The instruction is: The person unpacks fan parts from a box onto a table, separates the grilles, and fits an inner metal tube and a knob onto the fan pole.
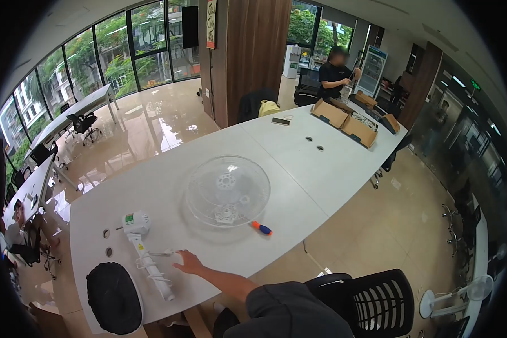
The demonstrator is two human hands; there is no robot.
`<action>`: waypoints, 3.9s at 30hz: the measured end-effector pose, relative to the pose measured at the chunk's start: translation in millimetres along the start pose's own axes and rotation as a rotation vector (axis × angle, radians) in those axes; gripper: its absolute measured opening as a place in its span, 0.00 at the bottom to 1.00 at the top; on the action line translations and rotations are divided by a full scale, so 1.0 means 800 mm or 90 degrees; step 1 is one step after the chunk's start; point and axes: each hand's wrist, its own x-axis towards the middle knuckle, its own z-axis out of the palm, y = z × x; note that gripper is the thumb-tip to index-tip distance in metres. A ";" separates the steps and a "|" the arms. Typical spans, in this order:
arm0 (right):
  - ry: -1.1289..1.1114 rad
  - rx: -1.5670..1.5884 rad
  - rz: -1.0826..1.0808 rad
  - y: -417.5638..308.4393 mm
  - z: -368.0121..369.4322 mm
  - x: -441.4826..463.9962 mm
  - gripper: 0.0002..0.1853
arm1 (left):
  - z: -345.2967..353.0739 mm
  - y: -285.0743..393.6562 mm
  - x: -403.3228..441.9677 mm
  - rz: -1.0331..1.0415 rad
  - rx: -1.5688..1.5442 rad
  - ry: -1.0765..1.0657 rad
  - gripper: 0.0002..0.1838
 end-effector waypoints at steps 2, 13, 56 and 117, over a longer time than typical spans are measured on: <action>0.050 0.009 -0.028 0.046 -0.036 -0.095 0.33 | 0.037 0.013 0.014 0.077 0.040 -0.042 0.23; -0.253 -0.439 0.605 0.187 -0.250 -0.654 0.38 | 0.074 -0.086 0.083 0.211 0.264 -0.164 0.24; -0.530 -0.476 0.578 0.405 0.024 -0.590 0.30 | 0.416 -0.802 0.453 -0.260 -0.048 -0.149 0.44; 0.188 1.115 0.276 0.006 -0.211 -0.740 0.46 | 0.013 0.165 -0.090 0.067 -0.439 -0.541 0.30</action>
